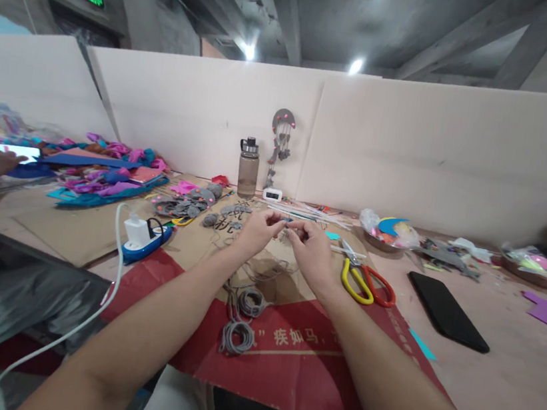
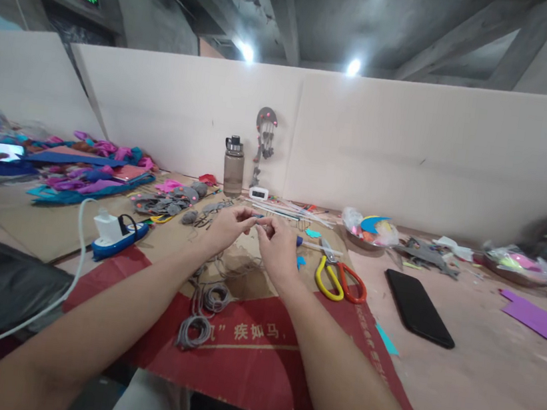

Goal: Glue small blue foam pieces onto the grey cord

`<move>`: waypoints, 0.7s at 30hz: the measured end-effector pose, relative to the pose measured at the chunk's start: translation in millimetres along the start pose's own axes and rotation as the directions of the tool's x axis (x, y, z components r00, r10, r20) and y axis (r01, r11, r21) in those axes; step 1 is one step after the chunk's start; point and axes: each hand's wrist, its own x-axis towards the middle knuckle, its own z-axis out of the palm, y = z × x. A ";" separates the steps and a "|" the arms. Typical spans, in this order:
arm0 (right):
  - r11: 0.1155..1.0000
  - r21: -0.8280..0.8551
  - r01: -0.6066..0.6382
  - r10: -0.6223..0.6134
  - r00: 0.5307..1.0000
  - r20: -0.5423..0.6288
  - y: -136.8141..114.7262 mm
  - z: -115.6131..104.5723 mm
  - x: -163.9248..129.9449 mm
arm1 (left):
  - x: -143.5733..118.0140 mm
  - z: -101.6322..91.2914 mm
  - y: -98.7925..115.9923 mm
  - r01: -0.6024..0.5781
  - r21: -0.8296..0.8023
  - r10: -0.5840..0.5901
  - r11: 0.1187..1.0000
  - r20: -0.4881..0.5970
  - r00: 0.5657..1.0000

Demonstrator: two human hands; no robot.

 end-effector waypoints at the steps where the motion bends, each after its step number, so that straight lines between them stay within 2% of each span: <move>1: 1.000 0.006 -0.006 0.006 1.000 -0.001 -1.1 -0.1 -0.3 | -0.3 0.3 0.2 -0.006 0.012 0.006 1.000 -0.012 1.000; 10: 0.983 0.149 -0.105 0.108 0.994 -0.011 -3.2 -0.5 0.5 | -4.8 4.0 5.5 -0.110 0.095 0.116 0.989 -0.068 0.991; 16: 0.956 0.228 -0.183 0.196 0.980 -0.036 -4.6 -3.2 2.8 | -6.6 4.0 7.4 -0.090 0.060 0.094 0.994 -0.070 0.993; 21: 0.949 0.245 -0.200 0.214 0.976 -0.033 -3.5 -2.6 2.9 | -4.9 3.9 7.7 -0.023 -0.077 0.021 0.997 -0.029 0.999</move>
